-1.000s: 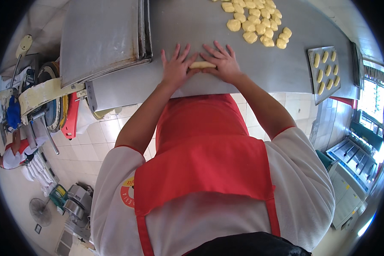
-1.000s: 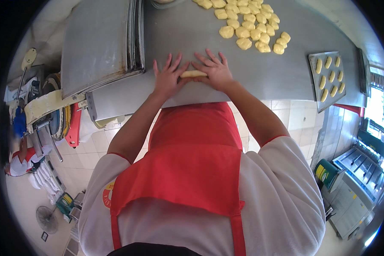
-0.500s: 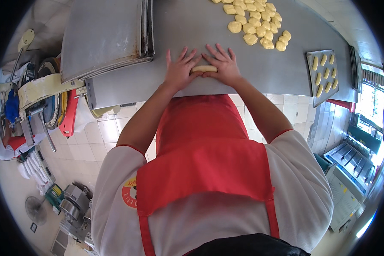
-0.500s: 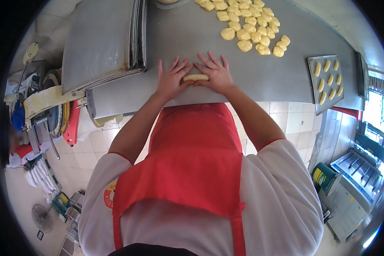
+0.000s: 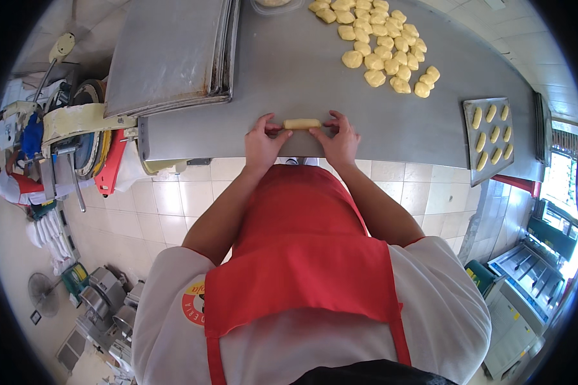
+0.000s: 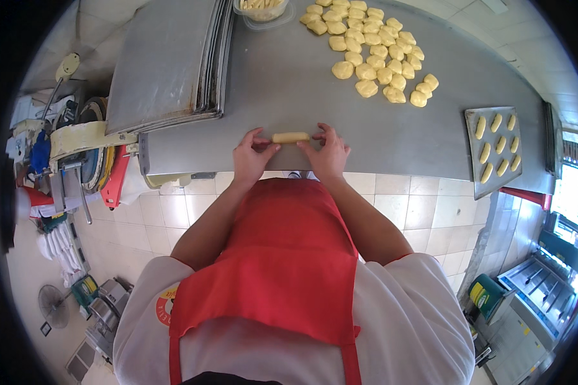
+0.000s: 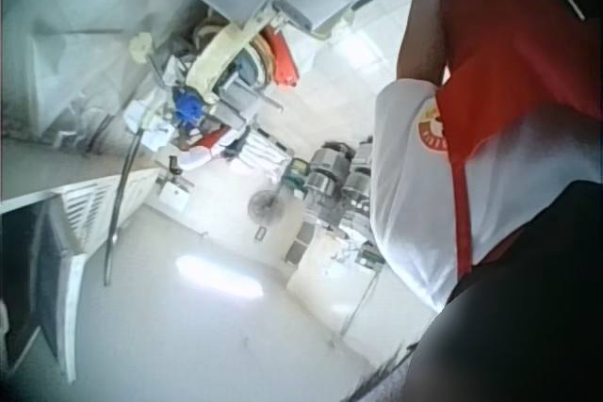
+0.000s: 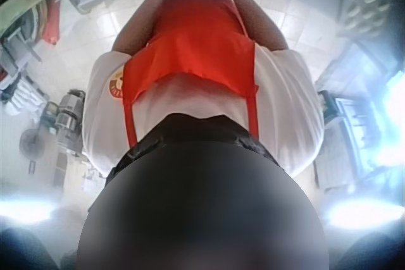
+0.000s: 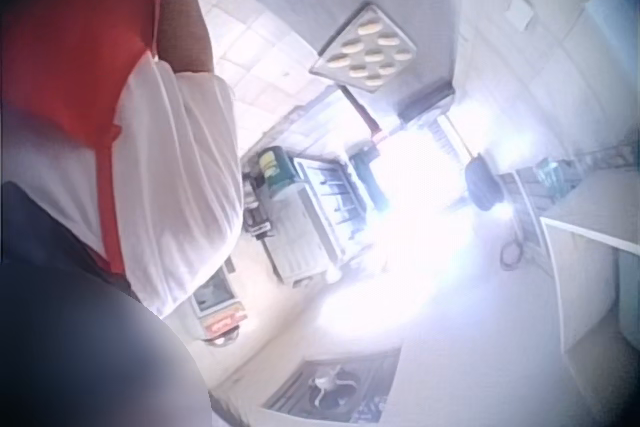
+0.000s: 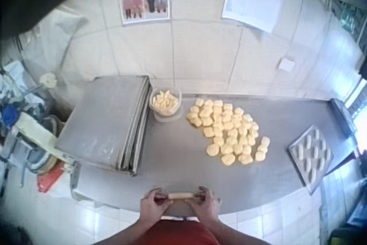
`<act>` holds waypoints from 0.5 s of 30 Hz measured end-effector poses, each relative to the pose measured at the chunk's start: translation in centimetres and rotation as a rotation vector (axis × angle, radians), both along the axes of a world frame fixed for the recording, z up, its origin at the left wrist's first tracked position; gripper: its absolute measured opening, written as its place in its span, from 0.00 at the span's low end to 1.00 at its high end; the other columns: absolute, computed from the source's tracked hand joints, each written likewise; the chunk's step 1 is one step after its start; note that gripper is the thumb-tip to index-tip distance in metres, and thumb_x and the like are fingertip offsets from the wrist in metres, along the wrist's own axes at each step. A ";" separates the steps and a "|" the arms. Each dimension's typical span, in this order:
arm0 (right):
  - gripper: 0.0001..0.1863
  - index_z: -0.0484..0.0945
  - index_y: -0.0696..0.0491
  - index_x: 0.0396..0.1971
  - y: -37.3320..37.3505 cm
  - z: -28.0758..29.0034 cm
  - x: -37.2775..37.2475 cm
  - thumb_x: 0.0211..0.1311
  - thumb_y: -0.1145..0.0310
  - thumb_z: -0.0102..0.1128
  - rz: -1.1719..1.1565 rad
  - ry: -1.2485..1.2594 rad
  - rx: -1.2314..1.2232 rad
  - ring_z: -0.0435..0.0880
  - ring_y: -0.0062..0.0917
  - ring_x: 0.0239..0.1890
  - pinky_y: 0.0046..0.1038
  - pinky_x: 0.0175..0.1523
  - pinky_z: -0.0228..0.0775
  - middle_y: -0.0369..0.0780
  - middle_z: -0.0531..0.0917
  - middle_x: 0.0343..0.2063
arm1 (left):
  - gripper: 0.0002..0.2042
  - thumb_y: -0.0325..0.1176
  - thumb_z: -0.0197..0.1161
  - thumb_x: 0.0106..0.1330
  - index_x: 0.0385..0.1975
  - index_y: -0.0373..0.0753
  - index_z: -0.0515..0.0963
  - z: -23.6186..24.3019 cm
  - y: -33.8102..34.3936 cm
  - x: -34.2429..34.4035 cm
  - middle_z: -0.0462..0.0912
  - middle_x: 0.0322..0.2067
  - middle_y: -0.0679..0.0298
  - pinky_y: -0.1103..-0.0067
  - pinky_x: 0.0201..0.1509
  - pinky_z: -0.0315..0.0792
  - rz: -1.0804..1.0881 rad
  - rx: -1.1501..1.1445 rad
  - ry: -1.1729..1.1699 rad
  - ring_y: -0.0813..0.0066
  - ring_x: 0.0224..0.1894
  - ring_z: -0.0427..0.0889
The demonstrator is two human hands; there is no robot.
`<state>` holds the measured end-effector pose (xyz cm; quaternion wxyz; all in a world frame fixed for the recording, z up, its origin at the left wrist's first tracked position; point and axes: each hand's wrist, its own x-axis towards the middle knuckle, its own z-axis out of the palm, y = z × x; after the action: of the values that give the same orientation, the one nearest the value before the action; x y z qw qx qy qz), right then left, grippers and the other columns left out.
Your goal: The person prepares bread by placing pieces of dough onto a tray, filling pieces of dough with cheese, rolling them into cylinders, and placing them onto trays, then carries two trays across the bakery and places them into a large commercial proofer before wiping their hands with a cloth.
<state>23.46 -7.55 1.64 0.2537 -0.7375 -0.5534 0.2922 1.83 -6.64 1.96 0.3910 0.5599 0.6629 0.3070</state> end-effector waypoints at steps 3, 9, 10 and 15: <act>0.31 0.79 0.45 0.61 0.3 -1.6 -1.0 0.60 0.52 0.77 -0.028 0.164 0.061 0.86 0.30 0.49 0.39 0.60 0.62 0.30 0.89 0.40 | 0.32 0.34 0.81 0.58 0.63 0.33 0.78 -1.1 -0.1 1.2 0.91 0.40 0.54 0.71 0.48 0.84 0.001 0.053 0.005 0.62 0.41 0.90; 0.26 0.78 0.48 0.63 0.5 0.0 1.9 0.64 0.66 0.71 0.297 -0.032 0.377 0.81 0.39 0.61 0.45 0.65 0.69 0.43 0.85 0.56 | 0.29 0.30 0.78 0.56 0.60 0.35 0.79 0.1 0.0 0.6 0.88 0.43 0.53 0.68 0.48 0.83 -0.129 0.222 0.211 0.61 0.42 0.88; 0.26 0.77 0.49 0.63 0.5 0.1 1.8 0.64 0.68 0.70 0.430 0.003 0.305 0.80 0.41 0.62 0.45 0.67 0.69 0.45 0.83 0.57 | 0.29 0.30 0.78 0.56 0.60 0.36 0.79 -0.2 0.1 0.7 0.87 0.43 0.54 0.67 0.48 0.83 -0.182 0.213 0.151 0.60 0.42 0.88; 0.30 0.77 0.50 0.66 3.9 4.1 -1.9 0.63 0.76 0.68 0.756 0.202 0.136 0.82 0.45 0.57 0.42 0.61 0.76 0.47 0.83 0.54 | 0.34 0.31 0.76 0.53 0.65 0.45 0.78 2.7 3.9 -3.4 0.86 0.46 0.59 0.66 0.53 0.81 -0.386 0.168 0.151 0.60 0.48 0.85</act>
<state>21.56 -3.66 5.77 0.2297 -0.4307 -0.7764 0.3986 -1.61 -2.69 4.66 0.3437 0.7283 0.5431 0.2376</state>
